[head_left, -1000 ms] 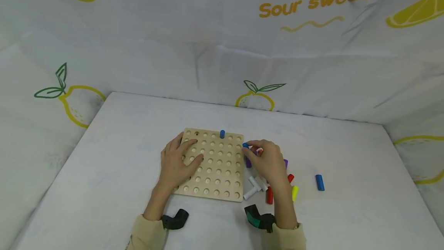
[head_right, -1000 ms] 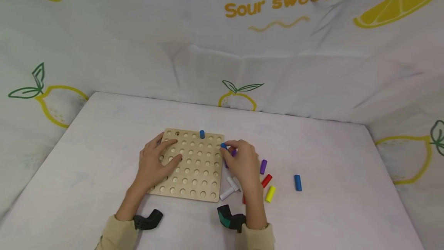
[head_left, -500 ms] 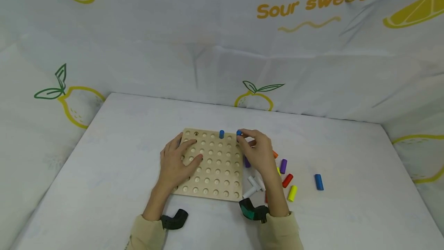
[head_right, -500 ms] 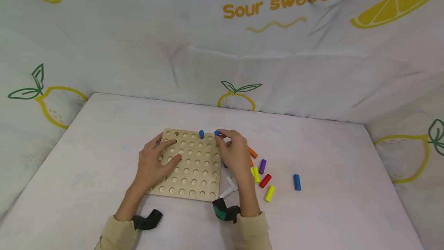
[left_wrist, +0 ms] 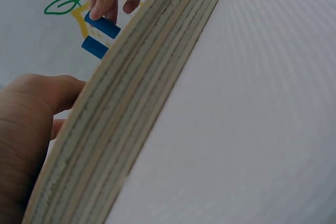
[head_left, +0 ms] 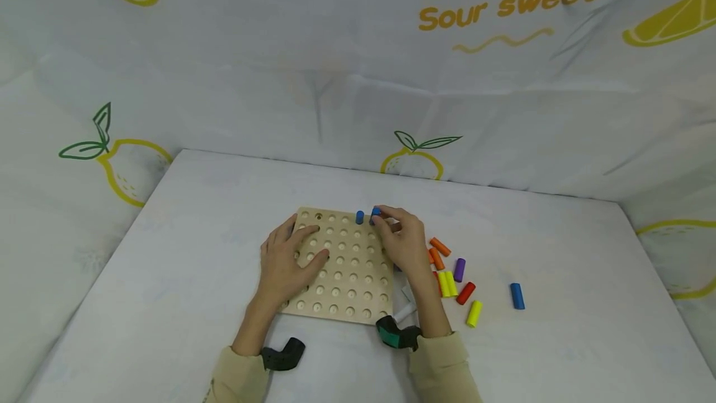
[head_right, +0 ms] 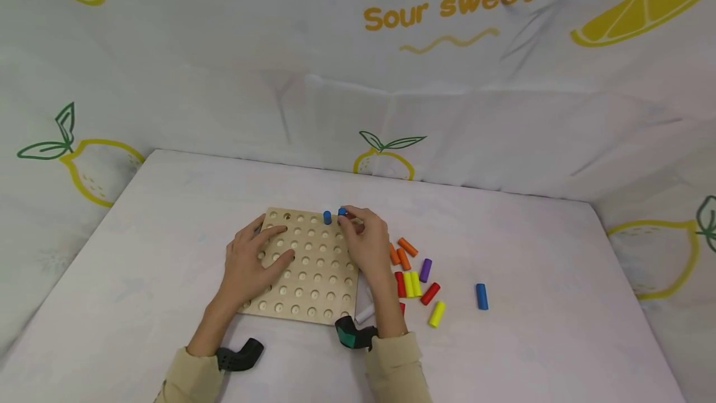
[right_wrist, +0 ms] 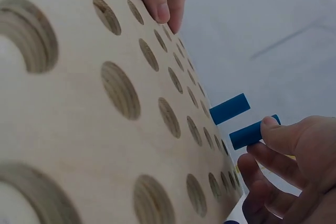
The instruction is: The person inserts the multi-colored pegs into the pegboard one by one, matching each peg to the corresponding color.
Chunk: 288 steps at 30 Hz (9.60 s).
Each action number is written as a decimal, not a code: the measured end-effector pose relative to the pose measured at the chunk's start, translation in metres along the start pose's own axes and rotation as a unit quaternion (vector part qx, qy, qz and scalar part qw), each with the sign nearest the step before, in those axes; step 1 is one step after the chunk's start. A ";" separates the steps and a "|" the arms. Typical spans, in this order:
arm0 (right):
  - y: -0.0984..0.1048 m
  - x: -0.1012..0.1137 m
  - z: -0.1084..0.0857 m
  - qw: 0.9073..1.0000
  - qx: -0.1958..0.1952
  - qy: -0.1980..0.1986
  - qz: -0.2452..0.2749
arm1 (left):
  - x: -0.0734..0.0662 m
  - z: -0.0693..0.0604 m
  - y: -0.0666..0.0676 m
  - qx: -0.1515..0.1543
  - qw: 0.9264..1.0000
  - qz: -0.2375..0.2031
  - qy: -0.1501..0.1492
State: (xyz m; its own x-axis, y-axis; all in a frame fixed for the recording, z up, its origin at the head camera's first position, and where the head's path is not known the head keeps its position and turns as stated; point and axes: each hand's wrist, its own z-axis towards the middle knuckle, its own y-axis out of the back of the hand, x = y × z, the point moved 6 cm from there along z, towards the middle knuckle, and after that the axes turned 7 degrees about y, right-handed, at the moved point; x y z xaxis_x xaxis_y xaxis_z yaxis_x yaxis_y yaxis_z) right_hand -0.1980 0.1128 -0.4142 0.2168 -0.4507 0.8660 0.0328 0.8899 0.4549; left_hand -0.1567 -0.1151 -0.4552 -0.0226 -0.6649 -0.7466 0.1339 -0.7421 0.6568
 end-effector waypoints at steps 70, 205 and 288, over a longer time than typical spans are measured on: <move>0.024 -0.005 -0.025 0.997 -0.039 -0.010 -0.062 | 0.001 0.000 -0.001 0.015 1.000 0.007 0.017; 0.173 -0.089 -0.089 0.910 0.014 -0.334 -0.244 | 0.001 0.000 -0.001 0.013 1.000 -0.002 0.010; 0.033 -0.007 -0.012 0.997 -0.031 -0.026 -0.059 | 0.000 0.001 0.000 0.005 1.000 -0.002 0.004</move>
State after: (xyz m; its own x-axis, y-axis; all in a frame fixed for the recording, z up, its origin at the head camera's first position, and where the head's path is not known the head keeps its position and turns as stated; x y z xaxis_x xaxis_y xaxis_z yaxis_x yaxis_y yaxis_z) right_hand -0.1871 0.1460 -0.4083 0.1560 -0.5534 0.8182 0.1165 0.8328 0.5411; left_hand -0.1576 -0.1154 -0.4547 -0.0159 -0.6610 -0.7502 0.1230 -0.7459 0.6546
